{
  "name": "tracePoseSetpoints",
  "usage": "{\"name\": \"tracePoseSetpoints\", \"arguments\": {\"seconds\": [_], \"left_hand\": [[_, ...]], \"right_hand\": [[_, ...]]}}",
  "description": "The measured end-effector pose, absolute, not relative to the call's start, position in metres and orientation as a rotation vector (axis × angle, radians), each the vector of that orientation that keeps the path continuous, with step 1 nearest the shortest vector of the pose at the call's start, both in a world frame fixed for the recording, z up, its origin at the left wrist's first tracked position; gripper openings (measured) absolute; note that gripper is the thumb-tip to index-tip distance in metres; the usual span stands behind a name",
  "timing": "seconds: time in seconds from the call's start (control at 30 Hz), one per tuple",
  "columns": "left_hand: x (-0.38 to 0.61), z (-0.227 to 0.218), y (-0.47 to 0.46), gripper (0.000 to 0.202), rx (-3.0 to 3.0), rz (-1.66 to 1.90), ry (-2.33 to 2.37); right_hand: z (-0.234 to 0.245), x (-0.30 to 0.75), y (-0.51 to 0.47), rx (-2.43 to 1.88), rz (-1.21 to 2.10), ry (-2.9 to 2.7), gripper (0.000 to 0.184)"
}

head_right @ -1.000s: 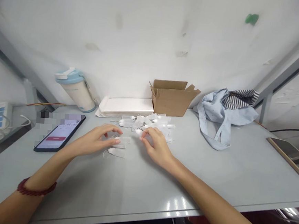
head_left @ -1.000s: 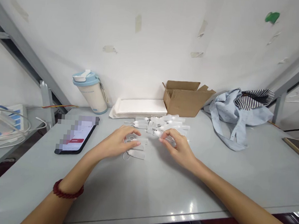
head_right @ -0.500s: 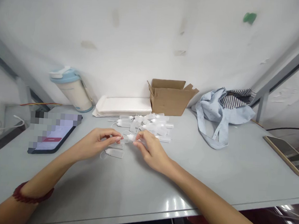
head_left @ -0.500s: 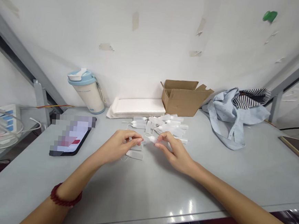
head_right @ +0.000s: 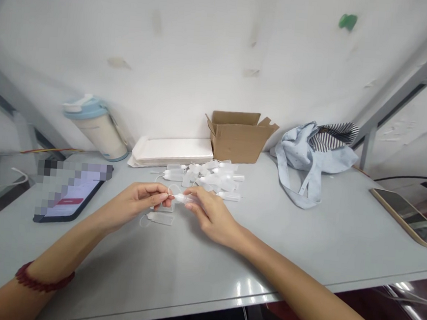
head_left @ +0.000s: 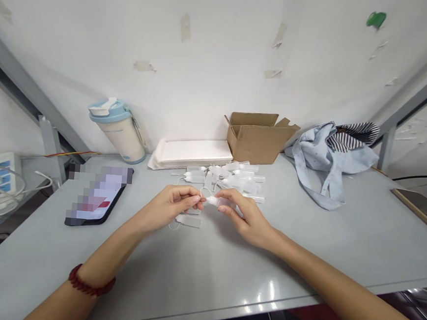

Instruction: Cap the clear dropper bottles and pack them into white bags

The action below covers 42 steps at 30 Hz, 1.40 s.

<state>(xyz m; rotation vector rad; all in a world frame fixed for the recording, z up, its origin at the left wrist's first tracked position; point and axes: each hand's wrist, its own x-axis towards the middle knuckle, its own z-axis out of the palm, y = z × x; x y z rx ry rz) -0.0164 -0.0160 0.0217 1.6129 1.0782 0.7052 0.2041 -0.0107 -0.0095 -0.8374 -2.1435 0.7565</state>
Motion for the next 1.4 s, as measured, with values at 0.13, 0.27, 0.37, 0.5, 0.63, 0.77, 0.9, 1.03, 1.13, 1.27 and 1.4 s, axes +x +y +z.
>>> {"name": "tracePoseSetpoints", "arguments": {"seconds": [0.13, 0.27, 0.37, 0.5, 0.63, 0.77, 0.9, 1.03, 1.13, 1.27, 1.4], "left_hand": [[-0.0173, 0.0211, -0.0160, 0.022, 1.600, 0.718, 1.064], [-0.0181, 0.0216, -0.0157, 0.023, 1.598, 0.705, 1.071], [-0.0183, 0.0219, -0.0151, 0.023, 1.607, 0.699, 1.073], [-0.0184, 0.0223, -0.0151, 0.023, 1.616, 0.704, 1.075], [-0.0183, 0.0233, -0.0164, 0.024, 1.637, 0.693, 1.097], [-0.0170, 0.0245, -0.0179, 0.025, 1.676, 0.681, 1.110], [-0.0170, 0.0250, -0.0186, 0.028, 1.681, 0.674, 1.128], [-0.0179, 0.0250, -0.0184, 0.028, 1.679, 0.688, 1.126], [-0.0182, 0.0252, -0.0188, 0.027, 1.673, 0.689, 1.107], [-0.0184, 0.0256, -0.0192, 0.026, 1.668, 0.685, 1.094], [-0.0186, 0.0256, -0.0188, 0.026, 1.678, 0.683, 1.112]], "right_hand": [[-0.0102, 0.2041, -0.0112, -0.871, 0.758, -2.149, 0.018], [-0.0107, 0.2040, -0.0109, -0.886, 0.725, -2.157, 0.018], [-0.0106, 0.2040, -0.0112, -0.880, 0.703, -2.156, 0.017], [-0.0105, 0.2037, -0.0115, -0.878, 0.668, -2.159, 0.017], [-0.0102, 0.2033, -0.0119, -0.849, 0.599, -2.195, 0.018], [-0.0097, 0.2024, -0.0126, -0.830, 0.596, -2.222, 0.018], [-0.0088, 0.2018, -0.0140, -0.842, 0.579, -2.194, 0.018], [-0.0091, 0.2022, -0.0141, -0.836, 0.576, -2.179, 0.018], [-0.0100, 0.2023, -0.0132, -0.827, 0.570, -2.167, 0.018], [-0.0096, 0.2023, -0.0132, -0.818, 0.568, -2.176, 0.018], [-0.0075, 0.2026, -0.0145, -0.805, 0.569, -2.177, 0.018]]}}
